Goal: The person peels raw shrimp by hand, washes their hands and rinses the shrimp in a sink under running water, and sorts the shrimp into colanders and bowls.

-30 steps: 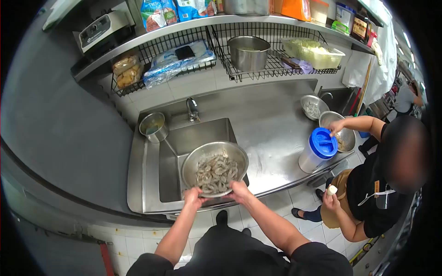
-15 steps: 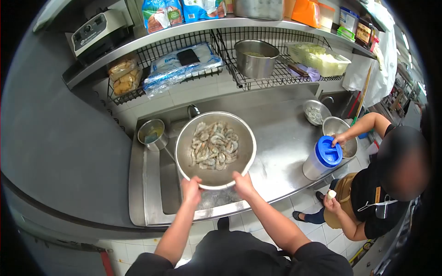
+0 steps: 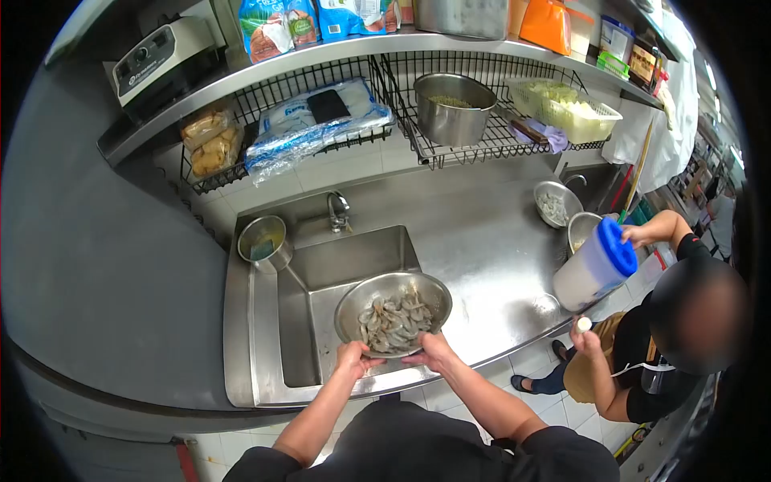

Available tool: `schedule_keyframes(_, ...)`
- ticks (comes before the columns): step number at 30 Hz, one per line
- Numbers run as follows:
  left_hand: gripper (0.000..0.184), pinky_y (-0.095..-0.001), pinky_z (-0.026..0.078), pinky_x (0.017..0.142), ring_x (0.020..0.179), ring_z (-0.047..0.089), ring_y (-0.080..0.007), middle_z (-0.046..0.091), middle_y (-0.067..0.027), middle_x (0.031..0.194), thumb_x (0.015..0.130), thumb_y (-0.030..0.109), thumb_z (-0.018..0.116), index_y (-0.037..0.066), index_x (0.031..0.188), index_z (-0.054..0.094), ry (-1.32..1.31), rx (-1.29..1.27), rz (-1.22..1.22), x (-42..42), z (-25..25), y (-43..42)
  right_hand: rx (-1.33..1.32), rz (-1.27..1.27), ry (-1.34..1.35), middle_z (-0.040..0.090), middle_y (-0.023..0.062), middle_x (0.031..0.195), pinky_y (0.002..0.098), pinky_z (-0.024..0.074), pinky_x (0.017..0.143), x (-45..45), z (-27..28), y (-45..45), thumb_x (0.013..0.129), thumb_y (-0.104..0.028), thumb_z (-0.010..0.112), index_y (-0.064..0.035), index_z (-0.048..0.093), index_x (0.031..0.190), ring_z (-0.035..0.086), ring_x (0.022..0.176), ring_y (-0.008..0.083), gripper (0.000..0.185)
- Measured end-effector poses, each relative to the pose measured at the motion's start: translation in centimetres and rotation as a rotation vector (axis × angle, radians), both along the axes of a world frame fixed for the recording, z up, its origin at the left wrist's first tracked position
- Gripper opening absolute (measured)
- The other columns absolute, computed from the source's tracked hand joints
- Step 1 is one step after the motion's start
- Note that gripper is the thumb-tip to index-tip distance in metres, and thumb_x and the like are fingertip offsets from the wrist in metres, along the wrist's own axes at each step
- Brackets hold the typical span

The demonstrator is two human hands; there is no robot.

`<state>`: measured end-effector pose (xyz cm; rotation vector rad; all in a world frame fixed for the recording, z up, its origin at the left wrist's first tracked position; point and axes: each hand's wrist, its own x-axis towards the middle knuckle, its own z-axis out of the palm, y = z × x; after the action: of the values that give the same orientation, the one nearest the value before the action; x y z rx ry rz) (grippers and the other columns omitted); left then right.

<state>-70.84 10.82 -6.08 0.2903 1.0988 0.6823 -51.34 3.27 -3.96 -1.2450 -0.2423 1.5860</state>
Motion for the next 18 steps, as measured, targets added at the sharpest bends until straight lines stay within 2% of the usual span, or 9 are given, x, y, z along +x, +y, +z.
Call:
schedule_keyframes(3,0.035,-0.0586,0.059,0.064,0.086,0.063,-0.0493,0.053,-0.0321,0.107,0.072,-0.005,0.046,-0.014,0.105,0.043,0.016,0.106,-0.013,0.6,0.9,3.4,0.038,-0.083,0.024,0.055,0.0242,0.118,0.0538,0.0594,0.073,0.6,1.1,2.8,0.084,0.0,0.041,0.006,0.038,0.131,0.061,0.102,0.0402,0.048)
schedule_keyframes(4,0.035,-0.0586,0.059,0.064,0.086,0.063,-0.0493,0.053,-0.0321,0.107,0.072,-0.005,0.046,-0.014,0.105,0.043,0.018,0.106,-0.013,1.1,2.7,3.6,0.059,-0.096,-0.047,0.055,0.0213,0.12,0.0471,0.0579,0.077,0.1,5.2,2.8,0.085,-0.002,0.043,0.0063,0.04,0.13,0.06,0.104,0.0353,0.046)
schedule_keyframes(6,0.04,-0.0487,0.059,0.063,0.085,0.065,-0.0387,0.055,-0.0247,0.108,0.073,-0.002,0.05,-0.008,0.112,0.044,0.121,0.372,0.068,2.1,7.3,2.7,0.175,-0.113,-0.134,0.056,0.0196,0.12,0.0435,0.0551,0.08,0.7,4.0,3.1,0.085,-0.003,0.044,0.0071,0.041,0.129,0.059,0.105,0.0318,0.045)
schedule_keyframes(8,0.042,-0.0443,0.058,0.066,0.087,0.064,-0.0331,0.056,-0.02,0.108,0.074,-0.002,0.052,-0.004,0.116,0.045,0.139,0.454,0.088,1.9,6.8,1.1,0.365,-0.166,-0.218,0.057,0.0154,0.118,0.0343,0.0474,0.086,1.2,1.5,2.4,0.084,-0.003,0.047,0.0077,0.043,0.127,0.057,0.104,0.0228,0.044)
schedule_keyframes(10,0.046,-0.0361,0.052,0.075,0.092,0.06,-0.0228,0.057,-0.0095,0.106,0.074,-0.004,0.055,0.004,0.119,0.046,0.035,0.549,0.19,1.7,5.0,-1.7,0.333,-0.224,-0.317,0.057,0.0149,0.118,0.0349,0.0471,0.087,0.7,1.8,-1.2,0.082,-0.001,0.048,0.0068,0.044,0.126,0.057,0.104,0.0229,0.045)
schedule_keyframes(11,0.046,-0.0372,0.051,0.079,0.098,0.058,-0.0229,0.057,-0.0095,0.107,0.074,-0.006,0.055,0.004,0.119,0.047,-0.006,0.509,0.272,2.1,5.7,-3.9,0.301,-0.275,-0.418,0.057,0.0144,0.118,0.0354,0.0468,0.088,0.5,1.6,-2.9,0.081,0.001,0.048,0.0059,0.045,0.126,0.056,0.105,0.023,0.045)
schedule_keyframes(13,0.048,-0.0374,0.052,0.074,0.094,0.06,-0.0239,0.056,-0.0103,0.105,0.073,-0.007,0.054,0.004,0.118,0.045,0.022,0.422,0.296,1.6,3.3,-6.1,0.237,-0.287,-0.262,0.057,0.0138,0.116,0.0355,0.0468,0.088,0.5,-1.6,-5.6,0.079,0.003,0.05,0.0049,0.045,0.126,0.056,0.104,0.0226,0.047)
schedule_keyframes(15,0.047,-0.037,0.054,0.066,0.083,0.062,-0.0265,0.057,-0.0104,0.1,0.071,-0.009,0.054,0.004,0.115,0.046,0.069,0.31,0.153,0.9,1.2,-6.7,0.203,-0.262,-0.227,0.057,0.0145,0.114,0.0381,0.0484,0.088,0.6,-2.8,-6.7,0.08,0.003,0.048,0.0047,0.044,0.126,0.057,0.105,0.0248,0.046)
schedule_keyframes(18,0.041,-0.0492,0.058,0.064,0.075,0.064,-0.0365,0.056,-0.0162,0.094,0.068,-0.009,0.051,-0.003,0.108,0.046,0.087,0.161,0.046,0.7,0.3,-4.4,0.11,-0.212,-0.066,0.056,0.0171,0.113,0.0451,0.0525,0.086,0.4,0.0,-5.9,0.082,0.003,0.045,0.0051,0.043,0.126,0.059,0.105,0.031,0.044)
